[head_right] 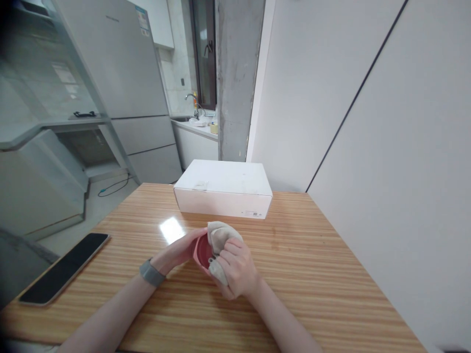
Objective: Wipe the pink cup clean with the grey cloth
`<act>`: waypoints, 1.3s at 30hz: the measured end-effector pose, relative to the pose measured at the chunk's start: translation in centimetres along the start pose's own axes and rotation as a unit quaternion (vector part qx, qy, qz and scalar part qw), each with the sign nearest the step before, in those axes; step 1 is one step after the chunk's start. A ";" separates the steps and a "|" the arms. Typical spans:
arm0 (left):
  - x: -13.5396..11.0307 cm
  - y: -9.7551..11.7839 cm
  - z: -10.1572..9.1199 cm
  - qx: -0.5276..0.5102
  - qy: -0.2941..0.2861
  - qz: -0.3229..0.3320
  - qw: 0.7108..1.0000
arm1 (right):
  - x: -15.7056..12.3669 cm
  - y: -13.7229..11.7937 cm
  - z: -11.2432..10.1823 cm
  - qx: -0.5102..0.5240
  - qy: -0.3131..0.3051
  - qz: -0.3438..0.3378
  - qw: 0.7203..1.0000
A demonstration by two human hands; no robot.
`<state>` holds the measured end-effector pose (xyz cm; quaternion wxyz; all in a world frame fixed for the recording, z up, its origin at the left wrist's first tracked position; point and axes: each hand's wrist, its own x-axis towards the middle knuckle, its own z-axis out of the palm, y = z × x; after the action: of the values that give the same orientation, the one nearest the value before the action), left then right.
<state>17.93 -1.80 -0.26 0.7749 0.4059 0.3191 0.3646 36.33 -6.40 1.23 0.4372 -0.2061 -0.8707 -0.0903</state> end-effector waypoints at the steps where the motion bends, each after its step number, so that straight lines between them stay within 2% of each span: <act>1: 0.2 -0.1 0.1 -0.006 0.015 0.004 1.000 | 0.1 0.1 0.0 0.000 -0.015 0.011 1.000; 7: 1.3 -0.8 0.7 -0.023 0.100 0.045 0.994 | 0.4 0.6 0.5 -0.061 -0.073 0.055 0.994; 11: 1.4 -1.5 1.3 -0.037 0.137 0.059 0.988 | 0.4 0.4 1.1 -0.067 -0.059 0.085 0.992; 15: 1.2 -1.9 2.4 -0.056 0.158 0.084 0.982 | 0.7 0.2 1.1 -0.061 -0.019 0.102 0.993; 17: 0.8 -1.9 2.9 -0.066 0.143 0.100 0.982 | 0.7 0.2 0.9 -0.073 0.005 0.092 0.993; 19: 0.5 -1.6 3.1 -0.082 0.090 0.105 0.987 | 0.7 0.3 0.5 -0.075 0.018 0.065 0.995; 22: 0.1 -1.0 2.6 -0.106 -0.004 0.073 0.992 | 0.3 0.6 -0.3 -0.045 0.020 0.028 0.998; 24: 0.0 -0.5 1.9 -0.094 -0.031 0.042 0.994 | 0.0 0.7 -0.7 -0.019 0.020 0.014 1.000; 31: -0.9 0.8 0.3 0.005 -0.058 -0.006 0.998 | 0.0 0.4 -1.2 0.023 0.004 -0.009 1.000; 39: -0.6 0.4 1.3 0.037 -0.001 0.025 0.999 | 0.0 1.3 -1.1 0.000 -0.019 0.035 0.999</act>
<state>18.50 -2.65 0.83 0.7505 0.4422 0.3211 0.3717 37.71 -5.62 1.89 0.4236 -0.2379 -0.8711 -0.0713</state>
